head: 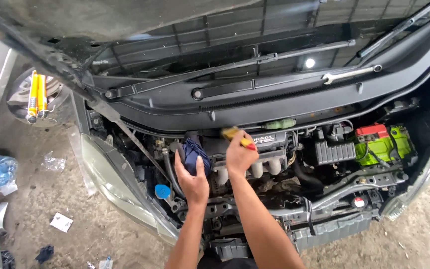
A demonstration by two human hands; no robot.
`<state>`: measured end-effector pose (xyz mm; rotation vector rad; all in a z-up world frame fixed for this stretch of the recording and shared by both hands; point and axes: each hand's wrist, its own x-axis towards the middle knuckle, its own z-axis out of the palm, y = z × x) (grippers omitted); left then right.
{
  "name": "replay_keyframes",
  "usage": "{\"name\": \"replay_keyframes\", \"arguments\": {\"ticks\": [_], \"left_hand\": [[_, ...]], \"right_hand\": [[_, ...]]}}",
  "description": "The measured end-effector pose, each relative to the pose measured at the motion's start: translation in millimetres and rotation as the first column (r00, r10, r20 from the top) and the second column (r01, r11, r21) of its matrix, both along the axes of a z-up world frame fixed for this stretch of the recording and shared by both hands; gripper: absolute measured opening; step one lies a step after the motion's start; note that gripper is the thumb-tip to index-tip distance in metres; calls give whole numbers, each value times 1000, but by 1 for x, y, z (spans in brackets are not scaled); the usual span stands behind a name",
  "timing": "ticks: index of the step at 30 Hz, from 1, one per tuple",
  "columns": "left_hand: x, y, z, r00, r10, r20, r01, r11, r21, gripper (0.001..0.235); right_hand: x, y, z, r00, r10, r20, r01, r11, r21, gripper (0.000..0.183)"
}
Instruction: Cleaning and detailing various components within a car's engine bay using a brush and a cloth.
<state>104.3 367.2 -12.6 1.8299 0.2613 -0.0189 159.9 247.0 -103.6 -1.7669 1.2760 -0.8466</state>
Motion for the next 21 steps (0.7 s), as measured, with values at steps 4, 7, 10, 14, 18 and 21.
{"name": "replay_keyframes", "arguments": {"ticks": [4,7,10,14,18,21], "left_hand": [[-2,1,-5,1000,27,-16,-27,1000,5,68],[1,-4,-6,999,42,-26,-43,999,-32,69],[2,-12,-6,999,52,-16,-52,998,-37,71],[0,-28,-20,998,59,-19,-58,998,28,75],[7,-42,-22,996,-3,91,-2,998,56,65],[8,-51,-10,985,-23,171,10,997,81,59]], "right_hand": [[-7,-2,2,960,262,100,-265,964,19,23],[-28,-47,25,937,227,265,-274,949,158,29],[-45,-118,25,995,89,-39,-96,861,-499,13],[-39,-121,60,807,528,264,-400,819,-412,11],[-28,-129,84,774,540,330,-276,758,-592,3],[-26,-160,28,902,405,149,-215,722,-658,9]]}}
